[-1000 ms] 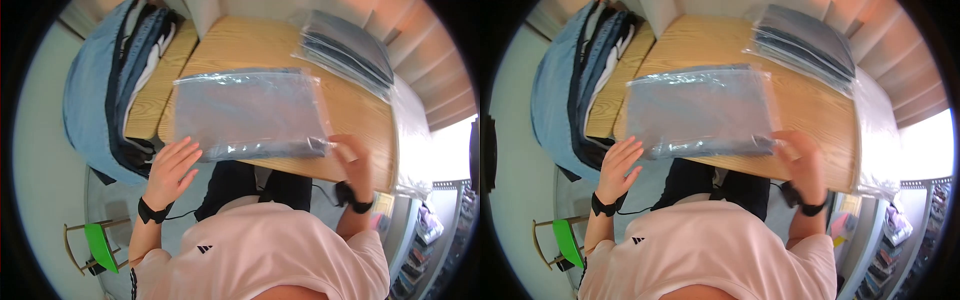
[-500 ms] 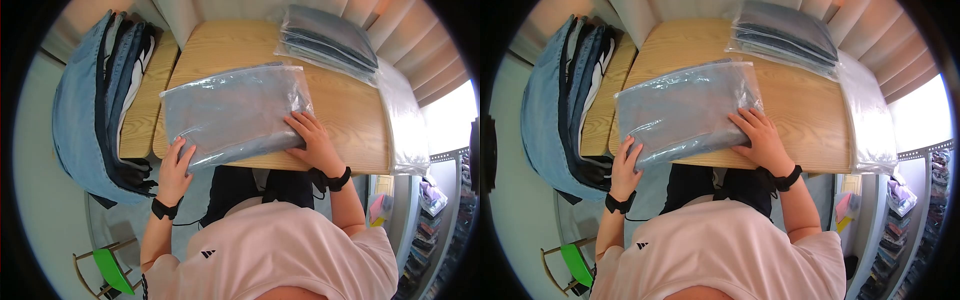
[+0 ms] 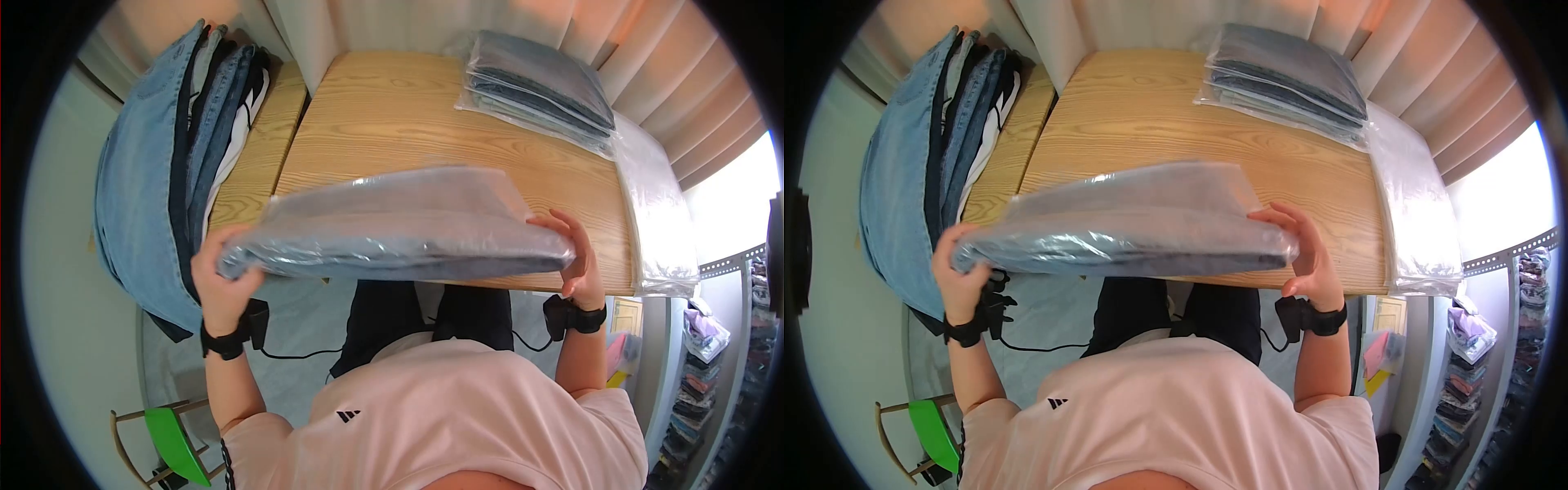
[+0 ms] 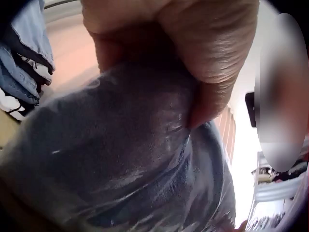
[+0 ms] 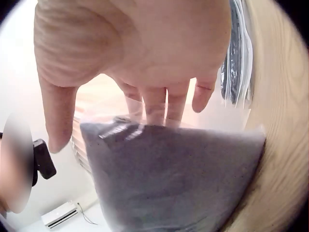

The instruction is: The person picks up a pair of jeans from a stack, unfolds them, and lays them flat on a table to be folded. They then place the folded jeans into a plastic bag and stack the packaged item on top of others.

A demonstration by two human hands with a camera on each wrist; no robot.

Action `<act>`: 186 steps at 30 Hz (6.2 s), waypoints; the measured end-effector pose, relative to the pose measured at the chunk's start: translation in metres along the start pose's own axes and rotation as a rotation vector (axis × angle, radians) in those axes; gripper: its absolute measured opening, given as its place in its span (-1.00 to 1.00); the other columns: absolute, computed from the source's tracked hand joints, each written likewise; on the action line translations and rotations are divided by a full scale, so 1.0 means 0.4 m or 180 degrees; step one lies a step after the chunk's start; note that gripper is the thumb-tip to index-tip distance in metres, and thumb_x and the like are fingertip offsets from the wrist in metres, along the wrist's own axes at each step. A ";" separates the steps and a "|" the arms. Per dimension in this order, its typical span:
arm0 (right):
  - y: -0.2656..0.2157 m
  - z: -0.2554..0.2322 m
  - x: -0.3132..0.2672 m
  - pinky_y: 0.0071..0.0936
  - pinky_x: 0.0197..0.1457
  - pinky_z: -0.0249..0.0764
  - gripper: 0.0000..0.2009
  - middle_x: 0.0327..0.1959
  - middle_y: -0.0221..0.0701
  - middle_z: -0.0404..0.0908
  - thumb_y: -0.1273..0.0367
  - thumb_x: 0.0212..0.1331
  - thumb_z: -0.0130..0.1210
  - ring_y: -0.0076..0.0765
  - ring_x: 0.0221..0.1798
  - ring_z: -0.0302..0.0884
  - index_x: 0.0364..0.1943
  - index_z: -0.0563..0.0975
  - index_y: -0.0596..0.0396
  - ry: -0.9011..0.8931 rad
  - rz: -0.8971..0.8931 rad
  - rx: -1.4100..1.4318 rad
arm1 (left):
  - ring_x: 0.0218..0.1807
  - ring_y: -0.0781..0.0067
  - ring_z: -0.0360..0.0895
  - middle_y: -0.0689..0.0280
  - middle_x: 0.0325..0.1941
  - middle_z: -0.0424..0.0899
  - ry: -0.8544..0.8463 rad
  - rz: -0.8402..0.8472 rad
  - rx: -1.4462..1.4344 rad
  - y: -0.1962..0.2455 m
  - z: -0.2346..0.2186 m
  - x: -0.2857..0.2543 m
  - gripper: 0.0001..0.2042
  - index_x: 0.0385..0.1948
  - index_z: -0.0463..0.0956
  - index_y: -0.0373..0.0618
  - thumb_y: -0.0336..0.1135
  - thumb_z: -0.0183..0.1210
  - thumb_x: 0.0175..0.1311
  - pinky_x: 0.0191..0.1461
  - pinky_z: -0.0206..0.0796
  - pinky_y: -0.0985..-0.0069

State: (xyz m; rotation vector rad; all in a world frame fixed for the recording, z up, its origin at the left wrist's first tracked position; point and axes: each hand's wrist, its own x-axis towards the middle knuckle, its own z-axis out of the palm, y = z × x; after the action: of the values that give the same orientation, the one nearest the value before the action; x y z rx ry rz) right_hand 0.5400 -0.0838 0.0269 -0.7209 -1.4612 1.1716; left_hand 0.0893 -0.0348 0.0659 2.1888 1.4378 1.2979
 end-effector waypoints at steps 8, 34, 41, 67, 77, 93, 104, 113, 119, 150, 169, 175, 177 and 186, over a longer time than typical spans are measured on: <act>0.089 0.065 0.174 -0.46 0.19 0.26 -0.56 -0.03 -0.33 0.57 0.42 -0.04 0.32 -0.41 0.06 0.43 -0.02 0.49 0.21 0.0469 0.0928 -0.1342 | -0.04 0.49 0.43 0.29 -0.10 0.54 0.0237 -0.1046 -0.1640 -0.077 -0.008 0.105 -0.60 -0.01 0.40 -0.28 -0.34 0.23 0.12 0.12 0.20 0.57; 0.029 -0.147 0.095 -0.55 -0.23 0.41 -0.53 -0.29 -0.38 0.55 0.05 0.29 -0.03 -0.53 -0.25 0.44 -0.06 0.50 0.23 0.1182 0.2278 -0.1405 | -0.17 0.56 0.46 0.31 -0.19 0.57 -0.2107 -0.1988 -0.2097 -0.063 0.229 0.160 -0.59 -0.09 0.46 -0.27 -0.04 0.02 0.34 -0.07 0.31 0.58; 0.060 -0.178 -0.006 -0.59 -0.28 0.39 -0.55 -0.35 -0.45 0.51 0.09 0.31 -0.05 -0.58 -0.33 0.42 0.09 0.40 0.15 0.1173 0.2741 -0.0891 | -0.24 0.65 0.41 0.39 -0.25 0.51 -0.2187 -0.2472 -0.1891 -0.128 0.266 0.101 -0.53 0.04 0.38 -0.21 0.03 -0.02 0.35 -0.16 0.31 0.61; 0.089 -0.128 0.128 0.03 0.46 -0.24 -0.40 0.45 -0.23 -0.10 -0.05 0.26 -0.15 -0.07 0.48 -0.17 0.37 0.09 -0.30 -0.2673 0.0189 -0.4408 | 0.47 0.04 -0.14 0.13 0.45 -0.01 -0.3287 0.2558 0.1164 -0.057 0.396 0.261 -0.34 0.29 0.20 0.15 0.25 -0.08 0.18 0.43 -0.26 -0.01; 0.117 -0.139 0.135 0.06 0.43 -0.13 -0.44 0.43 -0.31 0.01 -0.12 0.20 -0.13 -0.09 0.45 -0.06 0.29 0.26 -0.39 -0.2589 0.0475 -0.4172 | 0.44 0.05 -0.06 0.16 0.43 0.06 -0.3498 0.2221 0.1161 -0.051 0.424 0.270 -0.32 0.22 0.31 0.27 0.31 0.02 0.02 0.39 -0.22 -0.07; 0.064 -0.134 0.126 -0.13 0.45 -0.12 -0.48 0.41 -0.21 0.05 0.28 0.17 0.10 -0.12 0.46 -0.07 0.25 0.31 -0.03 -0.2091 0.0616 -0.3275 | 0.44 0.03 -0.04 0.13 0.44 0.03 -0.3139 0.2474 0.1149 -0.034 0.384 0.268 -0.33 0.28 0.21 0.18 0.06 0.17 0.08 0.42 -0.15 0.06; 0.124 -0.006 -0.127 -0.22 0.19 0.26 -0.55 0.05 -0.05 0.42 0.32 0.12 0.14 0.08 0.11 0.32 0.09 0.37 0.21 0.1684 0.0797 -0.3441 | -0.06 0.66 0.39 0.36 -0.02 0.49 -0.1090 -0.2210 -0.1563 -0.081 0.242 -0.064 -0.61 0.13 0.34 -0.14 -0.13 -0.01 0.38 -0.10 0.26 0.67; 0.080 0.046 -0.066 -0.22 -0.07 0.41 -0.43 -0.17 0.03 0.53 0.21 0.02 0.22 0.11 -0.08 0.48 0.08 0.35 0.26 0.2468 0.1733 -0.2925 | -0.01 0.45 0.40 0.18 -0.01 0.52 -0.0283 -0.2037 -0.1577 -0.046 0.327 -0.096 -0.60 0.06 0.36 -0.37 -0.21 0.02 0.35 0.10 0.21 0.53; 0.040 0.020 -0.126 -0.24 0.01 0.41 -0.27 -0.14 0.08 0.54 0.09 -0.10 0.31 0.10 -0.01 0.50 0.08 0.33 0.34 0.1504 0.2271 -0.2825 | -0.09 0.48 0.40 0.22 -0.09 0.54 -0.0420 -0.2234 -0.1897 0.005 0.294 -0.091 -0.66 -0.06 0.41 -0.34 -0.23 0.06 0.30 0.05 0.23 0.53; -0.153 0.047 -0.120 -0.44 -0.12 0.57 -0.69 -0.16 -0.39 0.58 0.29 0.29 -0.01 -0.47 -0.18 0.59 0.03 0.39 0.17 0.2436 0.0981 0.1381 | -0.07 0.53 0.51 0.29 -0.05 0.54 -0.0559 -0.2142 -0.3494 0.266 0.160 0.006 -0.68 0.05 0.30 -0.25 -0.36 0.05 0.31 -0.02 0.38 0.53; 0.013 -0.714 0.386 -0.53 -0.43 0.58 -0.79 -0.27 -0.41 0.56 0.34 0.23 0.07 -0.41 -0.43 0.53 -0.09 0.45 0.05 0.2970 0.0210 0.0756 | -0.37 0.58 0.45 0.38 -0.32 0.52 -0.1093 -0.1027 -0.2595 0.151 0.831 0.775 -0.84 -0.23 0.41 -0.09 -0.26 0.11 0.27 -0.29 0.35 0.56; 0.125 -0.758 0.351 -0.61 -0.49 0.54 -0.83 -0.46 -0.45 0.46 0.35 0.20 0.12 -0.52 -0.51 0.45 -0.22 0.43 0.09 0.3002 0.0852 0.0502 | -0.45 0.54 0.46 0.25 -0.35 0.50 -0.0819 -0.0774 -0.1662 0.075 0.970 0.764 -0.82 -0.21 0.36 -0.32 -0.48 0.11 0.22 -0.41 0.40 0.60; 0.137 -0.755 0.343 -0.64 -0.47 0.51 -0.83 -0.44 -0.45 0.48 0.40 0.19 0.13 -0.53 -0.50 0.47 -0.23 0.42 0.16 0.3217 0.0555 0.0720 | -0.44 0.54 0.46 0.25 -0.33 0.50 -0.0884 -0.0667 -0.1555 0.061 0.982 0.785 -0.82 -0.21 0.36 -0.31 -0.48 0.11 0.22 -0.42 0.39 0.60; 0.260 -0.735 0.345 -0.63 -0.39 0.52 -0.75 -0.32 -0.36 0.51 0.42 0.20 0.11 -0.49 -0.43 0.52 -0.12 0.40 0.29 0.3872 -0.0066 0.0479 | -0.32 0.57 0.42 0.32 -0.26 0.46 -0.1340 -0.1606 -0.2180 0.064 1.011 0.766 -0.73 -0.10 0.35 -0.27 -0.38 0.15 0.24 -0.31 0.38 0.62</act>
State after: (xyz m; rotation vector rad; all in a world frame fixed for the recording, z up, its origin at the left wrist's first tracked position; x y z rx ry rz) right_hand 0.7723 0.1570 -0.0382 -1.0338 -0.3491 0.5712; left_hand 0.4549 0.3139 0.0128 1.4134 1.0610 0.8916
